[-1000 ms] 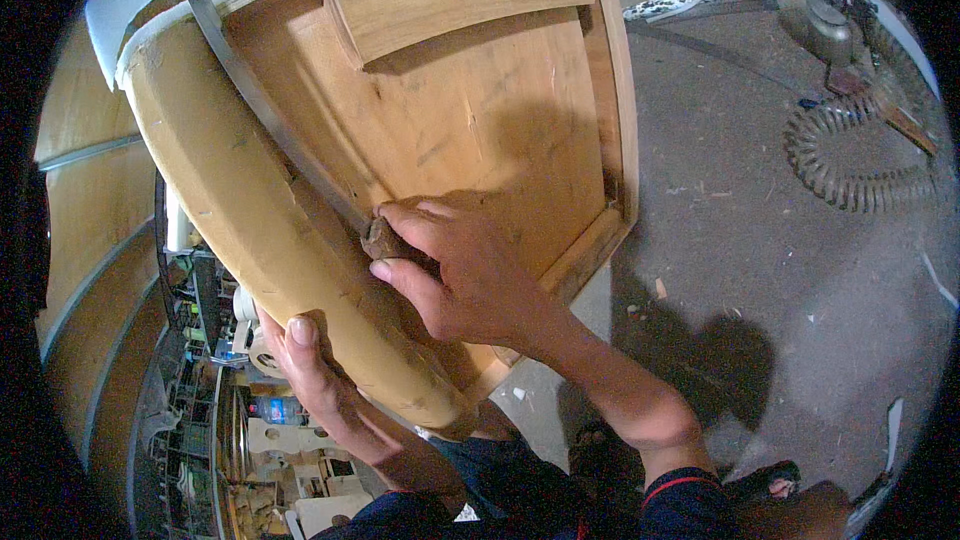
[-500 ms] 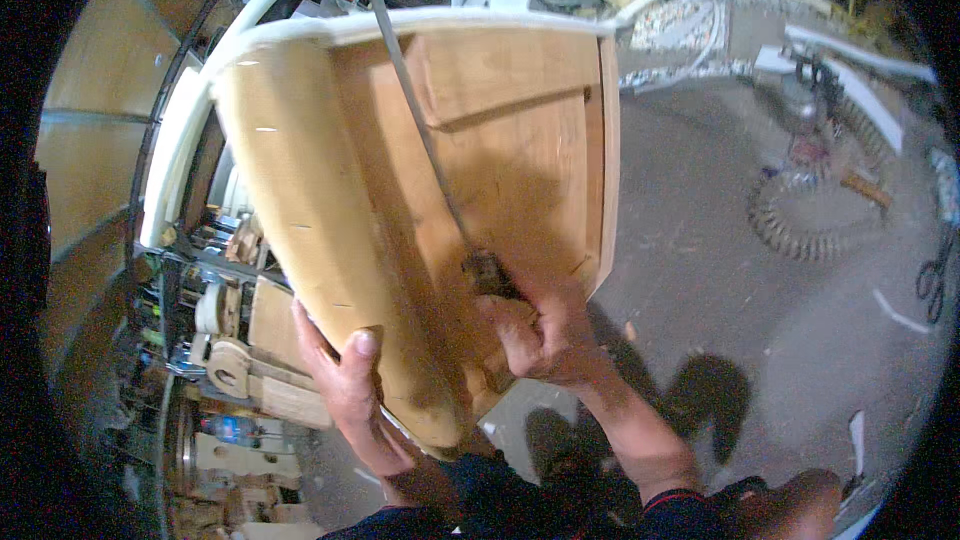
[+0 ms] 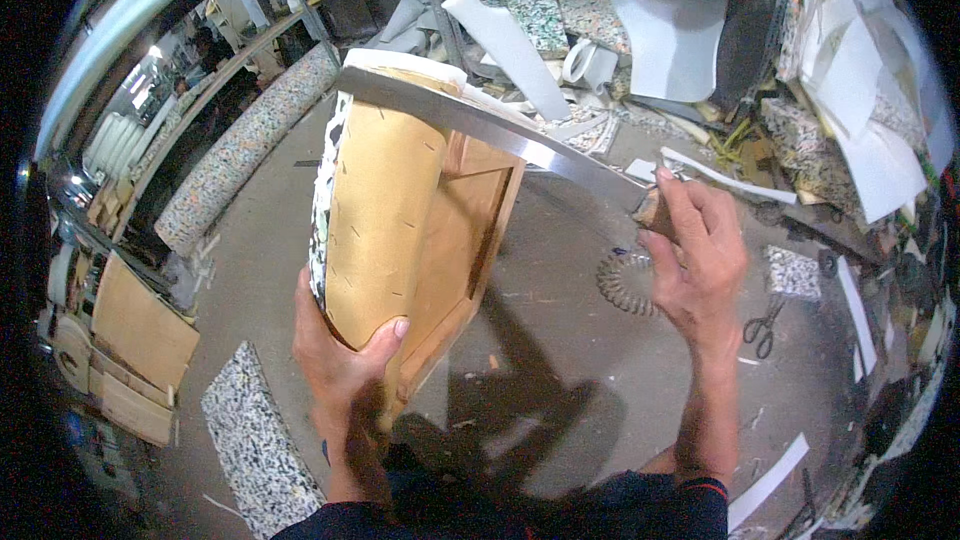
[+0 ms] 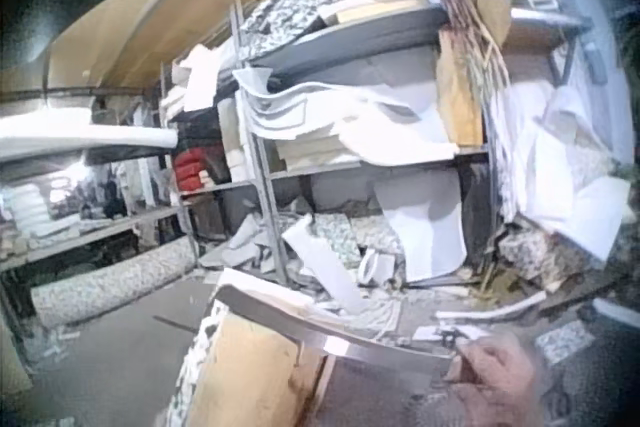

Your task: The person applies adhesive to a wooden chair frame, then cuts and fits white foam padding onto the seat and backrest. They trim excess foam and smooth the edges to complete the upholstery.

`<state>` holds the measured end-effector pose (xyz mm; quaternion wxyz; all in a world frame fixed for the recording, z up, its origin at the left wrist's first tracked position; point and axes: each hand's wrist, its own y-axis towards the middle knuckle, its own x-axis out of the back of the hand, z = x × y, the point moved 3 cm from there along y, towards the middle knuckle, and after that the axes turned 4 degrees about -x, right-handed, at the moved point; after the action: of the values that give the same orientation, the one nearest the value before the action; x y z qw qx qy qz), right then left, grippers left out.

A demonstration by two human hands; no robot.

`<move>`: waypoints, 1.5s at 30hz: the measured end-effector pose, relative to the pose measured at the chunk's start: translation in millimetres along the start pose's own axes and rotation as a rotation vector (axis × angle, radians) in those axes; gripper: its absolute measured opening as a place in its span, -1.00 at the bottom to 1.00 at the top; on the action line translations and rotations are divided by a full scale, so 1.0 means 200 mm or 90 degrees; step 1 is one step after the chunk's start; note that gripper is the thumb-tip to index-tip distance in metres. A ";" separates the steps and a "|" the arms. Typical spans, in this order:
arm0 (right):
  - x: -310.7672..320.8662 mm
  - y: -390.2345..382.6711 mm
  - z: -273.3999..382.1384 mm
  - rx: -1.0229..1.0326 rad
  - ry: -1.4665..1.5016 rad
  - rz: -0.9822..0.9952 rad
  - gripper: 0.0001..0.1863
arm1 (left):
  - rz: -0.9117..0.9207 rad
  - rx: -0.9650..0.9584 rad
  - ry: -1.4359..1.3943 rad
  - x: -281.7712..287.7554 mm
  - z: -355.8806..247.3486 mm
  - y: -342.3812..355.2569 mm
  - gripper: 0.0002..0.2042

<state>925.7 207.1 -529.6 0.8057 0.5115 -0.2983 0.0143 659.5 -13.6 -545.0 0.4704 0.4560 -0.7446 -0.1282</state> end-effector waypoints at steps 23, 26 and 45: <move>0.29 0.24 0.16 0.108 -0.102 0.123 -0.35 | 0.021 -0.019 0.060 0.13 0.08 -0.08 0.07; 0.30 0.27 0.19 0.127 -0.103 0.128 -0.36 | 0.027 -0.008 0.051 0.13 0.08 -0.09 0.06; 0.27 0.43 0.35 0.237 -0.102 0.138 -0.39 | 0.018 -0.001 0.032 0.18 0.13 -0.17 0.08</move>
<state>910.4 174.8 -412.2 0.6647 0.6162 -0.4067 0.1148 652.8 -67.9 -557.7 0.4910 0.4477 -0.7390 -0.1108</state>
